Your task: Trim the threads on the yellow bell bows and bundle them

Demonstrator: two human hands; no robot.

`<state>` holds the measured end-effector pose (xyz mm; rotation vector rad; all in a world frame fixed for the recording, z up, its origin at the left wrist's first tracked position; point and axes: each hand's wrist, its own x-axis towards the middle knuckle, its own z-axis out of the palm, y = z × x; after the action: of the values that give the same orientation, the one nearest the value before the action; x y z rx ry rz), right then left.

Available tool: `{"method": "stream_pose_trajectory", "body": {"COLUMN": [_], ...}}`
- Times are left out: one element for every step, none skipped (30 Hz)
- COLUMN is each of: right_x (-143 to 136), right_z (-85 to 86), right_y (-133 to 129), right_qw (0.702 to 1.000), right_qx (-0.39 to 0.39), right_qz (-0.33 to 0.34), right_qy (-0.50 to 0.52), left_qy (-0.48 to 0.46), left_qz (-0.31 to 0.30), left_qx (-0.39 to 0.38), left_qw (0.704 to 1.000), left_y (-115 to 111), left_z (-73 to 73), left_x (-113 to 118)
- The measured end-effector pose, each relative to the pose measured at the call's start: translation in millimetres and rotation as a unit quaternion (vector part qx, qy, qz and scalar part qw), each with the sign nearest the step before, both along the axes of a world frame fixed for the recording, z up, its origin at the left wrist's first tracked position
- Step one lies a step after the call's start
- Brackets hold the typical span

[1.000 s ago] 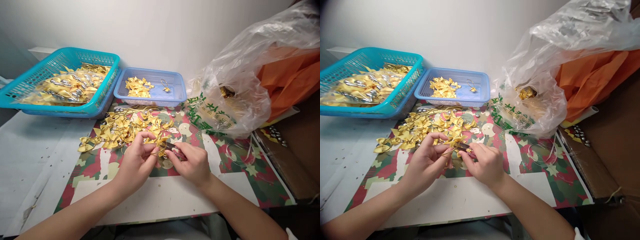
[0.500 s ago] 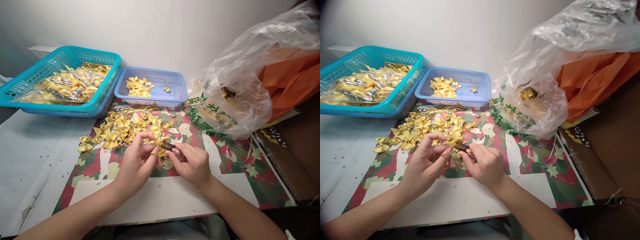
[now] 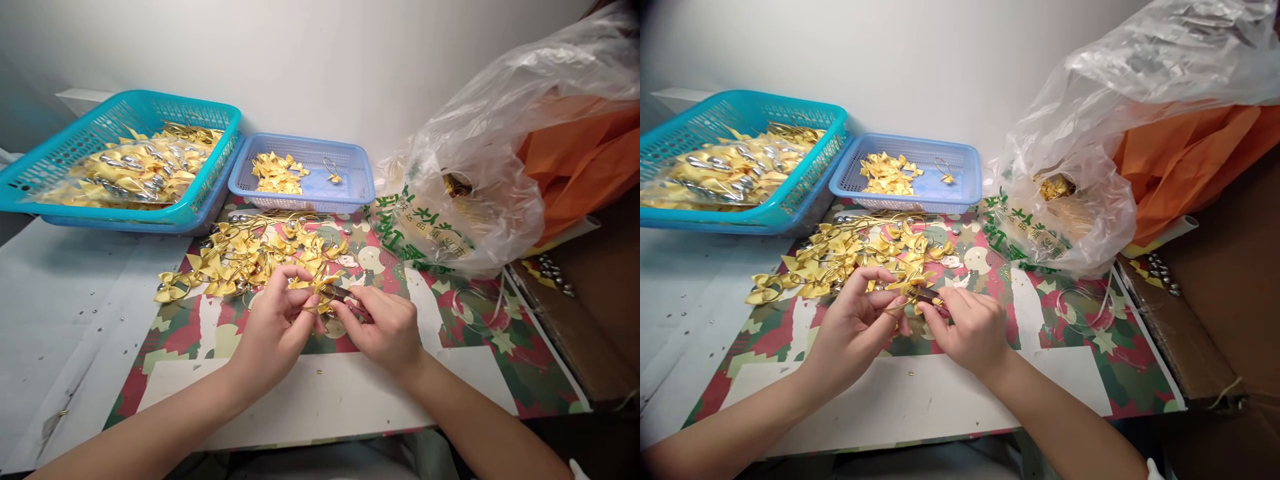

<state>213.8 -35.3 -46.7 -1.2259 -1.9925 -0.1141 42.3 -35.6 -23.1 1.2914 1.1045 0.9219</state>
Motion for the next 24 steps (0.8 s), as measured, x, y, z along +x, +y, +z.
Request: {"method": "stream_pose_trajectory", "body": {"right_x": [-0.1,-0.2,-0.2,-0.3,-0.4,-0.5,-0.6,-0.7,-0.8,-1.0,-1.2,-1.4,-1.6,-1.7,-1.9,-1.9,-2.0,-2.0,-2.1,-2.1,-2.2,-2.4,-2.5,-2.7], "right_z": [-0.4,-0.7,-1.0,-1.3,-1.5,-1.6,-1.6,-1.6,-1.6,-1.6,-1.6,-1.6,-1.6,-1.6,-1.6,-1.6,-1.6,-1.6,-1.7,-1.7,-1.8,-1.9,-2.0,-2.1], "right_y": [0.0,-0.1,-0.1,-0.1,-0.2,-0.2,-0.2,-0.3,-0.4,-0.6,-0.9,-1.3,-1.7,-2.2,-2.7,-3.1,-3.4,-3.6,-3.7,-3.7,-3.7,-3.6,-3.6,-3.6], "right_qw": [1.0,1.0,1.0,1.0,1.0,1.0,1.0,1.0,1.0,1.0,1.0,1.0,1.0,1.0,1.0,1.0,1.0,1.0,1.0,1.0,1.0,1.0,1.0,0.999], "right_qx": [0.003,0.006,0.009,0.01,0.01,0.01,0.008,0.008,0.008,0.008,0.009,0.01,0.01,0.01,0.008,0.006,0.002,-0.001,-0.003,-0.004,-0.005,-0.006,-0.007,-0.008], "right_qz": [-0.002,-0.004,-0.005,-0.007,-0.008,-0.009,-0.01,-0.01,-0.01,-0.01,-0.011,-0.012,-0.013,-0.014,-0.014,-0.014,-0.013,-0.011,-0.009,-0.007,-0.005,-0.004,-0.004,-0.004], "right_qy": [-0.003,-0.005,-0.008,-0.009,-0.01,-0.011,-0.012,-0.012,-0.014,-0.015,-0.016,-0.018,-0.019,-0.021,-0.022,-0.023,-0.024,-0.026,-0.027,-0.027,-0.028,-0.029,-0.03,-0.031], "left_qy": [0.0,0.001,0.002,0.003,0.004,0.004,0.004,0.004,0.003,0.003,0.002,0.001,-0.001,-0.003,-0.005,-0.008,-0.01,-0.013,-0.015,-0.017,-0.019,-0.02,-0.02,-0.02], "left_qz": [0.0,0.001,0.001,0.002,0.002,0.002,0.003,0.003,0.002,0.002,0.001,0.0,-0.001,-0.001,-0.001,0.0,0.0,0.002,0.003,0.005,0.006,0.007,0.008,0.008], "left_qx": [0.0,0.001,0.0,0.0,-0.001,-0.002,-0.003,-0.004,-0.004,-0.005,-0.005,-0.005,-0.006,-0.007,-0.008,-0.009,-0.01,-0.011,-0.012,-0.012,-0.012,-0.012,-0.011,-0.009], "left_qw": [1.0,1.0,1.0,1.0,1.0,1.0,1.0,1.0,1.0,1.0,1.0,1.0,1.0,1.0,1.0,1.0,1.0,1.0,1.0,1.0,1.0,1.0,1.0,1.0], "left_y": [-0.1,0.0,0.0,0.1,0.2,0.2,0.1,0.0,-0.2,-0.5,-0.7,-0.9,-1.0,-1.1,-1.2,-1.3,-1.3,-1.3,-1.3,-1.4,-1.4,-1.4,-1.4,-1.5], "left_z": [-0.6,-1.1,-1.5,-1.7,-1.6,-1.4,-1.0,-0.5,0.0,0.3,0.4,0.4,0.2,-0.1,-0.3,-0.5,-0.6,-0.4,-0.2,0.2,0.6,1.0,1.3,1.4], "left_x": [-0.1,-0.1,-0.1,0.0,0.1,0.3,0.6,0.9,1.3,1.6,1.8,1.9,1.9,1.8,1.6,1.5,1.4,1.4,1.4,1.6,1.8,2.0,2.2,2.4]}}
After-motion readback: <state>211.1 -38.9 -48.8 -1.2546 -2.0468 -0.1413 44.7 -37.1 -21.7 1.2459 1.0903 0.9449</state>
